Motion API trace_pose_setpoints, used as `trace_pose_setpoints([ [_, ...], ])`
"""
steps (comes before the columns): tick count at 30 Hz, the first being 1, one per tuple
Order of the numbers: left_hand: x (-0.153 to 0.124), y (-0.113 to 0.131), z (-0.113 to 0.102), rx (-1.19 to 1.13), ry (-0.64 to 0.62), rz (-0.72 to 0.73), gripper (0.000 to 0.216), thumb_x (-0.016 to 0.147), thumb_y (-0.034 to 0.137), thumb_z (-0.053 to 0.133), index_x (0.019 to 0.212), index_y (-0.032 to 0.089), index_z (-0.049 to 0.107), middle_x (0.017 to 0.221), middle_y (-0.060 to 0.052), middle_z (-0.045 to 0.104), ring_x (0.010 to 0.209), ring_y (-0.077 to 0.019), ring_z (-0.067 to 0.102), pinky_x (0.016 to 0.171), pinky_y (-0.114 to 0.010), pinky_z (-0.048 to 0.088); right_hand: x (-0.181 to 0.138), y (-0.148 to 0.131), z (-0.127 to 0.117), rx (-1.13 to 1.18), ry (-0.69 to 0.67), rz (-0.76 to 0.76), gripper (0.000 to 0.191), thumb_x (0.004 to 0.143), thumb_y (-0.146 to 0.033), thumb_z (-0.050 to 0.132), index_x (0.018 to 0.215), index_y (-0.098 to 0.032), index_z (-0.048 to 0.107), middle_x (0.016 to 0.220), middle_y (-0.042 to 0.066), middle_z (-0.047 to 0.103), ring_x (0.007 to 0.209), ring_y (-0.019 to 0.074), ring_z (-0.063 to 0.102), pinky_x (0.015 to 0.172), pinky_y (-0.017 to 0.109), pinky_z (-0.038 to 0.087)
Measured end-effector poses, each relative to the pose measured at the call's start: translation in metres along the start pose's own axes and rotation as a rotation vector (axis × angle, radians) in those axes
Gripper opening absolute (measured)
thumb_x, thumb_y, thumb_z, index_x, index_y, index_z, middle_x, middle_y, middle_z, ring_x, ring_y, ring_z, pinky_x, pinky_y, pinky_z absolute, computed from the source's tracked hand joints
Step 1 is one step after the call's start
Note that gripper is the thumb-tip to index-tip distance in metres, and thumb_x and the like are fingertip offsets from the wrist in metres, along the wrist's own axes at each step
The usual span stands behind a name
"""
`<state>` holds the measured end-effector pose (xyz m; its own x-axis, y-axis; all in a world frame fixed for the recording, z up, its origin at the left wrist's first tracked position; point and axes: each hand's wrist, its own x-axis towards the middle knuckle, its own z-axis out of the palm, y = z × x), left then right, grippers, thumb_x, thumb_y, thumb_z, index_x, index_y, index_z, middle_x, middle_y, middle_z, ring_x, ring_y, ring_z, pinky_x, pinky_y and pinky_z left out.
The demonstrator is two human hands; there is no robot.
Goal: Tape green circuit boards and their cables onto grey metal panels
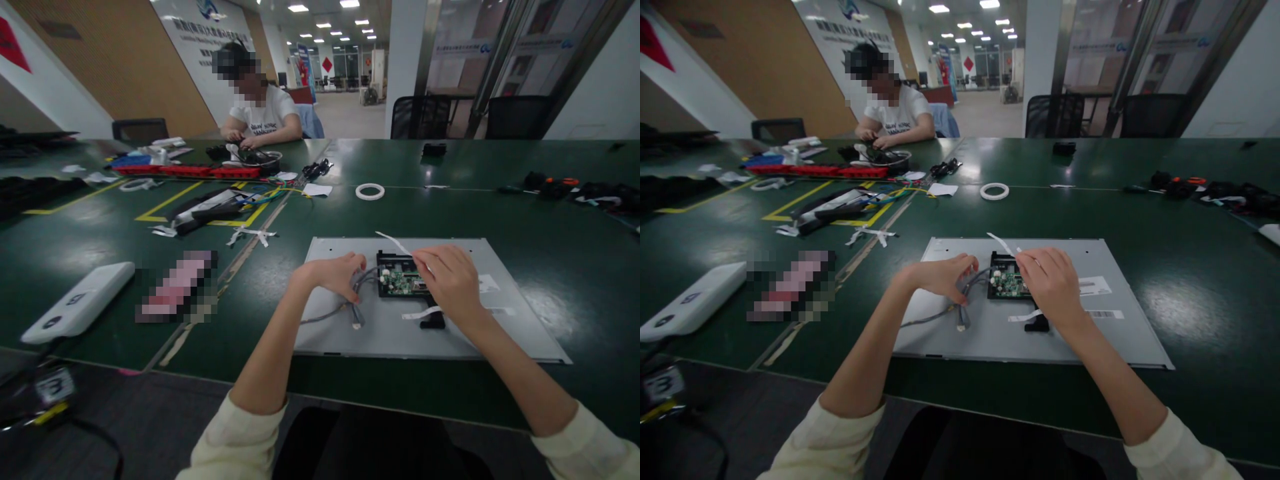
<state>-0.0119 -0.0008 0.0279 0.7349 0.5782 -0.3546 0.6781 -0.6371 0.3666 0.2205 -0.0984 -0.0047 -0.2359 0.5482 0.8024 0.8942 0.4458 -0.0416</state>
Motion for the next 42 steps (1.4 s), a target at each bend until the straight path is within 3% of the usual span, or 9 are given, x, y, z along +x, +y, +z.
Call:
trace_pose_setpoints([
  [7, 0.000, -0.007, -0.003, -0.006, 0.000, -0.020, 0.051, 0.057, 0.026, 0.065, 0.104, 0.016, 0.046, 0.107, -0.008, 0.052, 0.081, -0.0167, 0.053, 0.065, -0.024, 0.039, 0.002, -0.026, 0.011, -0.065, -0.201, -0.159, 0.017, 0.089, -0.013, 0.047, 0.095, -0.014, 0.063, 0.093, 0.006, 0.062, 0.088, 0.0164, 0.051, 0.087, 0.034, 0.034],
  [11, -0.002, -0.013, -0.007, 0.013, 0.043, -0.042, 0.043, 0.058, 0.019, 0.060, 0.099, 0.015, 0.050, 0.097, -0.007, 0.058, 0.079, -0.0169, 0.053, 0.064, -0.024, 0.039, 0.002, -0.036, 0.015, -0.067, -0.220, -0.216, 0.020, 0.089, -0.012, 0.046, 0.097, -0.014, 0.063, 0.094, 0.006, 0.062, 0.089, 0.0166, 0.050, 0.087, 0.034, 0.033],
  [15, -0.001, -0.011, -0.012, -0.159, 0.187, -0.068, 0.036, 0.068, 0.034, 0.060, 0.097, 0.015, 0.053, 0.092, -0.006, 0.062, 0.075, -0.0155, 0.057, 0.064, -0.024, 0.040, 0.001, -0.036, 0.013, -0.044, -0.197, -0.201, 0.019, 0.088, -0.013, 0.048, 0.098, -0.014, 0.064, 0.095, 0.006, 0.063, 0.090, 0.0169, 0.051, 0.086, 0.033, 0.034],
  [20, 0.005, -0.003, -0.016, -0.522, 0.384, -0.306, 0.044, 0.087, 0.053, 0.033, 0.083, 0.014, 0.052, 0.073, -0.007, 0.066, 0.051, -0.0110, 0.055, 0.049, -0.022, 0.035, -0.001, -0.032, 0.008, -0.015, -0.150, -0.149, 0.018, 0.088, -0.013, 0.049, 0.099, -0.013, 0.063, 0.100, 0.005, 0.064, 0.091, 0.0162, 0.053, 0.087, 0.033, 0.035],
  [23, 0.006, 0.002, -0.013, -0.595, 0.396, -0.381, 0.045, 0.085, 0.057, 0.039, 0.100, 0.016, 0.050, 0.070, -0.005, 0.068, 0.047, -0.0113, 0.057, 0.046, -0.021, 0.032, -0.002, -0.034, 0.007, -0.003, -0.140, -0.154, 0.018, 0.088, -0.014, 0.049, 0.100, -0.014, 0.063, 0.101, 0.006, 0.064, 0.093, 0.0164, 0.054, 0.088, 0.033, 0.035],
  [26, 0.006, 0.006, -0.010, -0.656, 0.333, -0.325, 0.050, 0.083, 0.057, 0.043, 0.111, 0.016, 0.049, 0.073, -0.006, 0.069, 0.051, -0.0122, 0.060, 0.045, -0.020, 0.030, -0.003, -0.036, 0.007, 0.007, -0.133, -0.161, 0.019, 0.088, -0.013, 0.049, 0.100, -0.014, 0.064, 0.101, 0.007, 0.064, 0.094, 0.0167, 0.055, 0.087, 0.033, 0.036],
  [32, 0.008, 0.008, -0.009, -0.658, 0.321, -0.124, 0.037, 0.075, 0.031, 0.061, 0.107, 0.015, 0.055, 0.079, -0.007, 0.069, 0.066, -0.0137, 0.065, 0.047, -0.018, 0.036, -0.004, -0.039, 0.009, 0.004, -0.165, -0.197, 0.019, 0.088, -0.014, 0.049, 0.100, -0.014, 0.064, 0.101, 0.007, 0.064, 0.093, 0.0168, 0.055, 0.086, 0.034, 0.036],
  [39, 0.014, 0.000, -0.005, -0.661, 0.412, -0.140, 0.061, 0.069, 0.018, 0.063, 0.127, 0.015, 0.045, 0.078, -0.007, 0.069, 0.064, -0.0141, 0.064, 0.052, -0.020, 0.045, -0.006, -0.044, 0.015, 0.031, -0.189, -0.251, 0.018, 0.088, -0.013, 0.050, 0.097, -0.013, 0.065, 0.097, 0.008, 0.064, 0.091, 0.0163, 0.056, 0.085, 0.034, 0.038],
  [42, 0.016, -0.003, -0.003, -0.627, 0.397, -0.189, 0.044, 0.068, 0.020, 0.064, 0.111, 0.011, 0.057, 0.075, -0.007, 0.069, 0.061, -0.0135, 0.063, 0.051, -0.020, 0.045, -0.007, -0.045, 0.017, 0.049, -0.194, -0.268, 0.017, 0.088, -0.011, 0.049, 0.094, -0.013, 0.065, 0.094, 0.007, 0.064, 0.091, 0.0159, 0.057, 0.086, 0.034, 0.039],
])
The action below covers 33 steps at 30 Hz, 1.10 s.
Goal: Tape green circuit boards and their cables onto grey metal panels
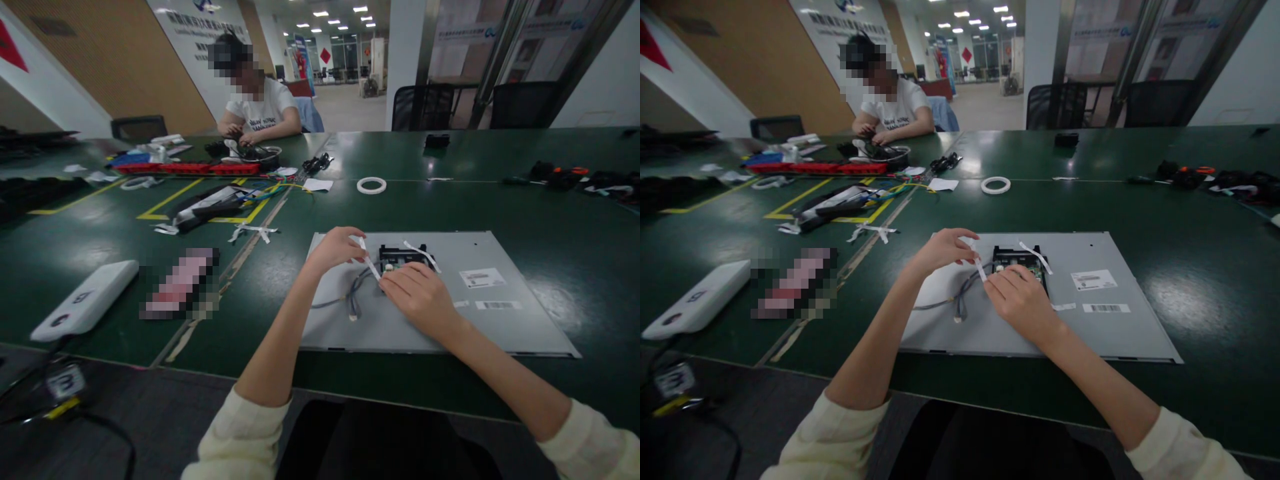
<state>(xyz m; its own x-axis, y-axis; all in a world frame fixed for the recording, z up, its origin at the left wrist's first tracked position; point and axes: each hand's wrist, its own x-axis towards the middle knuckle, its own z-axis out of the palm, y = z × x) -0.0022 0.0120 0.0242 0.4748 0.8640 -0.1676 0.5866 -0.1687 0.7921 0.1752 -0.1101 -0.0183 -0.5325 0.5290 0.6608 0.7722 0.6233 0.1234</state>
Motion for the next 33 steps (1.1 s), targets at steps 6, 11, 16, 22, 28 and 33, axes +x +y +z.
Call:
trace_pose_setpoints([
  [6, 0.006, -0.009, 0.001, 0.218, 0.003, 0.028, 0.009, 0.065, 0.021, 0.061, 0.069, 0.013, 0.064, 0.062, -0.003, 0.066, 0.059, -0.0135, 0.062, 0.049, -0.019, 0.041, 0.001, -0.004, 0.005, -0.045, -0.059, -0.056, 0.021, 0.087, -0.008, 0.046, 0.094, -0.011, 0.065, 0.095, 0.008, 0.064, 0.091, 0.0160, 0.057, 0.089, 0.035, 0.041],
  [11, 0.008, -0.014, 0.001, 0.278, 0.001, 0.095, 0.008, 0.066, 0.020, 0.058, 0.067, 0.015, 0.064, 0.058, -0.001, 0.064, 0.057, -0.0124, 0.060, 0.052, -0.020, 0.039, 0.000, -0.008, 0.011, -0.051, -0.100, -0.081, 0.020, 0.086, -0.006, 0.047, 0.094, -0.010, 0.065, 0.096, 0.009, 0.063, 0.096, 0.0172, 0.056, 0.094, 0.037, 0.040],
  [16, 0.007, -0.013, -0.001, 0.313, -0.024, 0.139, 0.013, 0.068, 0.021, 0.056, 0.070, 0.015, 0.067, 0.059, -0.001, 0.064, 0.053, -0.0109, 0.056, 0.053, -0.021, 0.037, -0.001, -0.009, 0.013, -0.028, -0.130, -0.080, 0.021, 0.087, -0.007, 0.046, 0.098, -0.009, 0.064, 0.101, 0.010, 0.063, 0.101, 0.0179, 0.055, 0.097, 0.038, 0.039],
  [22, 0.010, -0.020, -0.003, 0.484, 0.028, 0.187, 0.018, 0.071, 0.028, 0.056, 0.070, 0.015, 0.068, 0.061, -0.001, 0.063, 0.056, -0.0109, 0.053, 0.055, -0.022, 0.033, -0.001, -0.012, 0.014, -0.001, -0.171, -0.077, 0.022, 0.087, -0.007, 0.045, 0.101, -0.009, 0.063, 0.102, 0.011, 0.063, 0.103, 0.0184, 0.055, 0.098, 0.039, 0.039],
  [28, 0.011, -0.021, -0.008, 0.673, -0.051, 0.256, 0.019, 0.074, 0.029, 0.055, 0.064, 0.015, 0.062, 0.057, 0.000, 0.060, 0.053, -0.0101, 0.047, 0.053, -0.023, 0.029, -0.003, -0.014, 0.017, 0.026, -0.220, -0.092, 0.021, 0.088, -0.008, 0.045, 0.099, -0.008, 0.063, 0.103, 0.010, 0.062, 0.105, 0.0190, 0.054, 0.100, 0.040, 0.037],
  [33, 0.012, -0.024, -0.010, 0.761, -0.092, 0.301, 0.022, 0.079, 0.030, 0.051, 0.065, 0.015, 0.060, 0.058, 0.000, 0.057, 0.053, -0.0100, 0.044, 0.052, -0.023, 0.026, -0.005, -0.016, 0.020, 0.074, -0.249, -0.112, 0.022, 0.087, -0.008, 0.044, 0.098, -0.010, 0.064, 0.106, 0.010, 0.062, 0.107, 0.0190, 0.053, 0.103, 0.043, 0.033],
])
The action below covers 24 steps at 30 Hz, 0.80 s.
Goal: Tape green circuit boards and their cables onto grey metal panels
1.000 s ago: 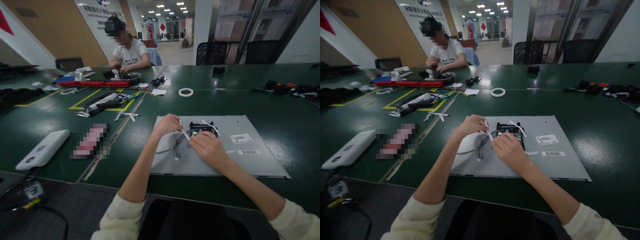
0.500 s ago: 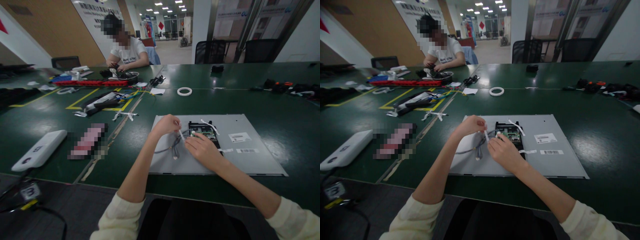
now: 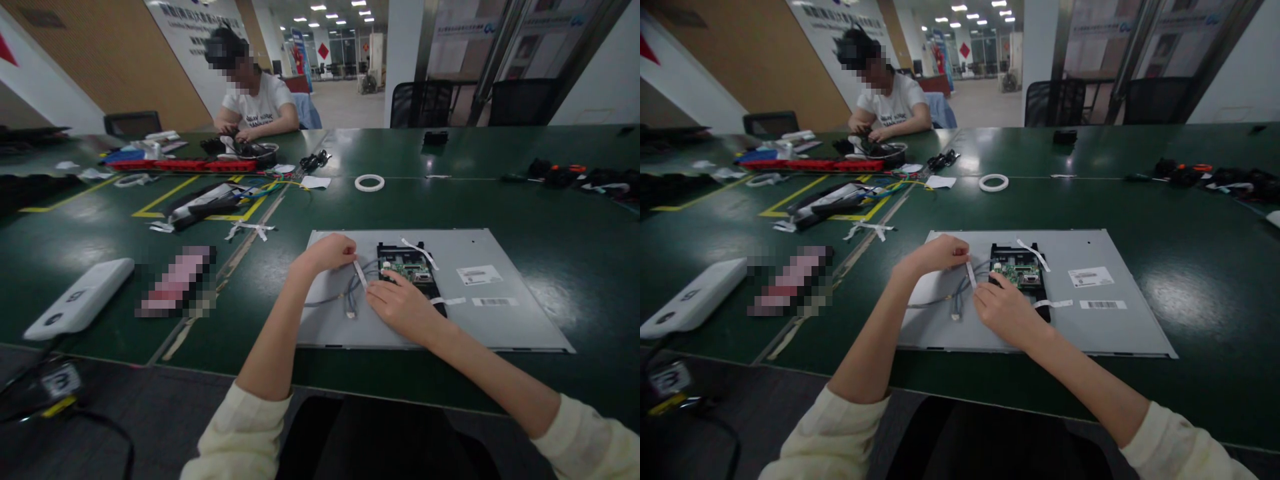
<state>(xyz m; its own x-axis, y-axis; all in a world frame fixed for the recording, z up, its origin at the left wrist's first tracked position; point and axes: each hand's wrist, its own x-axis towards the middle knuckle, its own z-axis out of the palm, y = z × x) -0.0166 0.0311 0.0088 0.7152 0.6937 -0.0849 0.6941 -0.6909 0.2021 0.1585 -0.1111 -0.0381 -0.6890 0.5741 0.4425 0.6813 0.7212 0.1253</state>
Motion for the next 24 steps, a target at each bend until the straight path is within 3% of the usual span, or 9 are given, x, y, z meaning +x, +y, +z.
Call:
trace_pose_setpoints([
  [5, 0.001, -0.008, 0.006, 0.003, -0.004, -0.033, 0.025, 0.080, 0.036, 0.052, 0.068, 0.016, 0.060, 0.062, 0.000, 0.058, 0.054, -0.0104, 0.045, 0.052, -0.023, 0.028, -0.001, -0.011, -0.010, 0.097, -0.013, 0.013, 0.024, 0.090, -0.019, 0.042, 0.093, -0.010, 0.064, 0.099, 0.011, 0.064, 0.101, 0.0183, 0.056, 0.106, 0.044, 0.029],
  [9, 0.001, -0.008, 0.005, 0.052, 0.065, -0.080, 0.024, 0.078, 0.038, 0.056, 0.071, 0.016, 0.060, 0.066, -0.001, 0.059, 0.057, -0.0112, 0.047, 0.052, -0.023, 0.028, -0.002, -0.018, -0.017, 0.165, 0.037, -0.003, 0.025, 0.091, -0.020, 0.041, 0.086, -0.011, 0.064, 0.092, 0.009, 0.065, 0.093, 0.0155, 0.058, 0.108, 0.041, 0.029],
  [12, 0.001, 0.002, 0.001, 0.027, 0.121, -0.019, 0.021, 0.079, 0.035, 0.054, 0.076, 0.016, 0.062, 0.070, -0.002, 0.061, 0.061, -0.0111, 0.049, 0.055, -0.023, 0.030, -0.003, -0.017, -0.017, 0.188, 0.083, -0.006, 0.026, 0.091, -0.018, 0.041, 0.082, -0.012, 0.064, 0.090, 0.008, 0.066, 0.089, 0.0139, 0.059, 0.107, 0.038, 0.030],
  [14, 0.000, 0.010, -0.002, -0.051, 0.076, 0.060, 0.025, 0.081, 0.037, 0.051, 0.076, 0.015, 0.062, 0.070, -0.002, 0.062, 0.060, -0.0103, 0.049, 0.056, -0.022, 0.032, -0.003, -0.015, -0.015, 0.193, 0.100, -0.007, 0.026, 0.090, -0.018, 0.041, 0.082, -0.012, 0.065, 0.092, 0.008, 0.066, 0.090, 0.0139, 0.059, 0.106, 0.036, 0.032],
  [18, -0.002, 0.017, -0.003, -0.115, -0.093, 0.126, 0.029, 0.080, 0.038, 0.050, 0.070, 0.015, 0.064, 0.065, -0.001, 0.062, 0.057, -0.0097, 0.048, 0.057, -0.022, 0.032, -0.003, -0.013, -0.015, 0.223, 0.049, -0.016, 0.024, 0.090, -0.018, 0.042, 0.090, -0.013, 0.065, 0.099, 0.008, 0.065, 0.094, 0.0141, 0.058, 0.104, 0.034, 0.034],
  [21, -0.001, 0.014, -0.001, -0.061, -0.087, 0.025, 0.037, 0.084, 0.039, 0.044, 0.065, 0.014, 0.064, 0.058, -0.003, 0.060, 0.053, -0.0106, 0.046, 0.055, -0.024, 0.032, -0.003, -0.012, -0.021, 0.278, -0.031, -0.065, 0.027, 0.090, -0.025, 0.043, 0.105, -0.014, 0.062, 0.110, 0.009, 0.061, 0.107, 0.0168, 0.053, 0.108, 0.042, 0.026],
  [24, 0.000, 0.010, 0.001, 0.008, -0.038, -0.033, 0.043, 0.087, 0.040, 0.038, 0.068, 0.014, 0.065, 0.059, -0.005, 0.061, 0.054, -0.0123, 0.049, 0.056, -0.025, 0.033, -0.003, -0.011, -0.028, 0.339, -0.129, -0.153, 0.041, 0.090, -0.041, 0.043, 0.120, -0.017, 0.055, 0.127, 0.009, 0.052, 0.126, 0.0218, 0.037, 0.110, 0.051, 0.013],
])
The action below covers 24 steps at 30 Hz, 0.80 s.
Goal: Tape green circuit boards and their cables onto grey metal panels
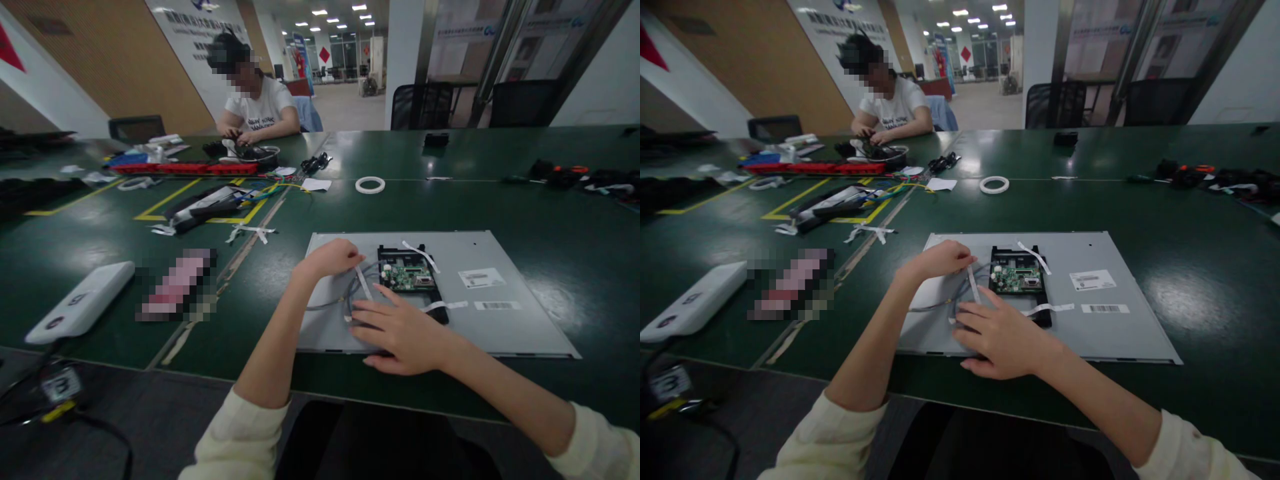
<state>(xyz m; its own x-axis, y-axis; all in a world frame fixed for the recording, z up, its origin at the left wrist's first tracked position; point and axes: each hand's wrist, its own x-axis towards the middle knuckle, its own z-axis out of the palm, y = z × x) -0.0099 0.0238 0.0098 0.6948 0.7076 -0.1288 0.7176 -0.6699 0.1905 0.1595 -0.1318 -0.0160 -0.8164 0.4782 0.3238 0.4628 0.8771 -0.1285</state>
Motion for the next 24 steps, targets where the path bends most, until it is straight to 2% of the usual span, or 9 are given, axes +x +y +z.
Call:
trace_pose_setpoints([
  [3, -0.001, -0.002, 0.000, 0.120, 0.091, -0.085, 0.041, 0.088, 0.041, 0.038, 0.073, 0.015, 0.066, 0.069, -0.007, 0.064, 0.063, -0.0148, 0.055, 0.059, -0.025, 0.035, -0.001, -0.002, -0.002, 0.046, -0.071, 0.019, 0.049, 0.089, -0.048, 0.041, 0.130, -0.022, 0.048, 0.140, 0.007, 0.039, 0.136, 0.0229, 0.020, 0.110, 0.051, 0.009],
  [6, -0.003, 0.000, -0.002, 0.227, 0.185, -0.198, 0.038, 0.088, 0.039, 0.037, 0.078, 0.017, 0.067, 0.077, -0.009, 0.067, 0.073, -0.0176, 0.060, 0.064, -0.025, 0.039, 0.000, -0.003, 0.000, 0.045, -0.075, 0.147, 0.052, 0.089, -0.049, 0.042, 0.135, -0.023, 0.043, 0.145, 0.005, 0.031, 0.138, 0.0241, 0.011, 0.111, 0.050, 0.006],
  [11, -0.004, 0.006, -0.008, 0.244, 0.295, -0.269, 0.043, 0.091, 0.040, 0.031, 0.084, 0.018, 0.068, 0.082, -0.009, 0.067, 0.076, -0.0192, 0.061, 0.068, -0.027, 0.042, 0.001, -0.004, 0.002, 0.010, -0.049, 0.244, 0.057, 0.085, -0.055, 0.043, 0.132, -0.021, 0.045, 0.143, 0.006, 0.032, 0.137, 0.0247, 0.012, 0.111, 0.052, 0.000],
  [15, -0.004, 0.008, -0.008, 0.233, 0.335, -0.296, 0.042, 0.091, 0.039, 0.032, 0.083, 0.017, 0.067, 0.080, -0.010, 0.067, 0.076, -0.0205, 0.061, 0.066, -0.027, 0.042, 0.001, -0.003, 0.003, -0.036, -0.003, 0.305, 0.058, 0.084, -0.058, 0.044, 0.126, -0.019, 0.049, 0.142, 0.007, 0.034, 0.135, 0.0271, 0.015, 0.109, 0.057, -0.002],
  [24, -0.005, 0.010, -0.011, 0.172, 0.395, -0.378, 0.041, 0.090, 0.040, 0.034, 0.082, 0.016, 0.066, 0.081, -0.009, 0.067, 0.076, -0.0195, 0.060, 0.063, -0.026, 0.038, 0.001, 0.001, 0.009, -0.135, 0.111, 0.321, 0.060, 0.081, -0.054, 0.052, 0.132, -0.022, 0.043, 0.146, 0.010, 0.027, 0.135, 0.0330, 0.013, 0.105, 0.065, 0.001],
])
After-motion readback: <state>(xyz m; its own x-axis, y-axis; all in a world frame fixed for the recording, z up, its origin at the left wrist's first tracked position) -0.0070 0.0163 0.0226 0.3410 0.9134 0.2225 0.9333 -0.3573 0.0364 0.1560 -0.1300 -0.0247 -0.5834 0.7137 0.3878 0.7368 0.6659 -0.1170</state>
